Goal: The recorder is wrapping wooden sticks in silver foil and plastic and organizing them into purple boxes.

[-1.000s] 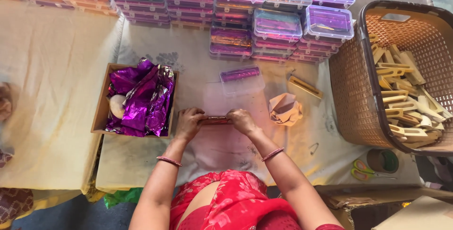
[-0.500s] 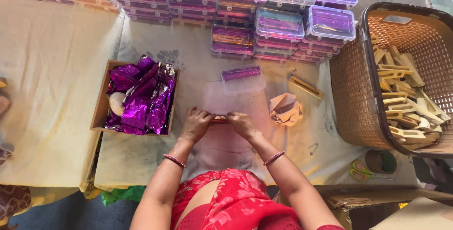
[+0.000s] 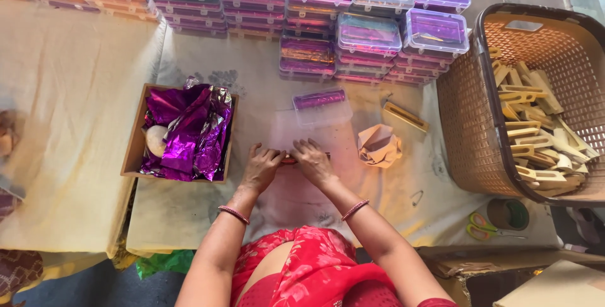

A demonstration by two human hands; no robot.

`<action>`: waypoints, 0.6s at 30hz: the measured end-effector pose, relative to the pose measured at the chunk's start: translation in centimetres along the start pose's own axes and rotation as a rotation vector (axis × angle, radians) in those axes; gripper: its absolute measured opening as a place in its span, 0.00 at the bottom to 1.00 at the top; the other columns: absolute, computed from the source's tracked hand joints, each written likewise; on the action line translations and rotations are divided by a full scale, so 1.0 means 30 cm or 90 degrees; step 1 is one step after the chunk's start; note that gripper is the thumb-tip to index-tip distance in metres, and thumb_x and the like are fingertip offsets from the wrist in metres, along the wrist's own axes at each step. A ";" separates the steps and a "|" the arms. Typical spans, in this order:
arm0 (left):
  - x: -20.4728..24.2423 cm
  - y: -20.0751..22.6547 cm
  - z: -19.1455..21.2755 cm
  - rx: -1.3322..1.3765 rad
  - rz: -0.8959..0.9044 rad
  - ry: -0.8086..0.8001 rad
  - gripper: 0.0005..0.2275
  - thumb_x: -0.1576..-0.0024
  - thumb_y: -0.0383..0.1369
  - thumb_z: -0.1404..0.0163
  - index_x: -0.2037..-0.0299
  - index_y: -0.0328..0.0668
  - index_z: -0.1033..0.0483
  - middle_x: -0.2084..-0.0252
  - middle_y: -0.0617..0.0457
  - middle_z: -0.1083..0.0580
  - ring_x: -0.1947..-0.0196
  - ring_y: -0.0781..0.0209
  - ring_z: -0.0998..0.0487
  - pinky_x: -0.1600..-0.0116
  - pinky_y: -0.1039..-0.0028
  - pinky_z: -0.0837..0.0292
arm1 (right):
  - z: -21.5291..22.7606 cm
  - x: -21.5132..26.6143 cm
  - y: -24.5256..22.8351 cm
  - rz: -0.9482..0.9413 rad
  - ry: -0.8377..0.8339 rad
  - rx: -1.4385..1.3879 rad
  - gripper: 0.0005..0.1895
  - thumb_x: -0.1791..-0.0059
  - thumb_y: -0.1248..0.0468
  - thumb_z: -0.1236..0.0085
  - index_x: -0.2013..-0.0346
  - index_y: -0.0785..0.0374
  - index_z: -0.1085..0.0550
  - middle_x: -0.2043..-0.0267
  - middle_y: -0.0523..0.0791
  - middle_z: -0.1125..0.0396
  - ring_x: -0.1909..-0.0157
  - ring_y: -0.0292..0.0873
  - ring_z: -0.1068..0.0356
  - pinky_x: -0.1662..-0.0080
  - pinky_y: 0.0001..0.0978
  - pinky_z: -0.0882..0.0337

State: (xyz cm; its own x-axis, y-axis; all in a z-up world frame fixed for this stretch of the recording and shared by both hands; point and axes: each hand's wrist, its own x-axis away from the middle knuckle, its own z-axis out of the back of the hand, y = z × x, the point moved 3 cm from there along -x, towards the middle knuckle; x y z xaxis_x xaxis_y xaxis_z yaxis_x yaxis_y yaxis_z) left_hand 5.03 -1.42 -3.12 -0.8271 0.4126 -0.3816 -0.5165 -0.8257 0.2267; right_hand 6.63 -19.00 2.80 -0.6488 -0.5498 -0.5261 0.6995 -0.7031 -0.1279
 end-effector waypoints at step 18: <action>-0.318 0.030 -0.333 1.102 0.904 -0.079 0.39 0.38 0.63 0.66 0.24 0.46 0.55 0.35 0.34 0.31 0.36 0.44 0.29 0.35 0.59 0.34 | 0.156 0.365 0.146 -0.230 -0.176 -0.033 0.14 0.57 0.66 0.37 0.57 0.58 0.21 0.59 0.46 0.26 0.57 0.51 0.25 0.56 0.43 0.26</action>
State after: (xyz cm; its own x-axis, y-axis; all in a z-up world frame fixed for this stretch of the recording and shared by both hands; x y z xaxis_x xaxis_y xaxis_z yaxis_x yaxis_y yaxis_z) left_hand 14.66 -9.94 -8.22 -0.6906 0.1116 0.7146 0.6649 0.4868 0.5665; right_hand 1.19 -30.21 0.42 -0.9049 -0.3775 -0.1966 0.4226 -0.8523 -0.3083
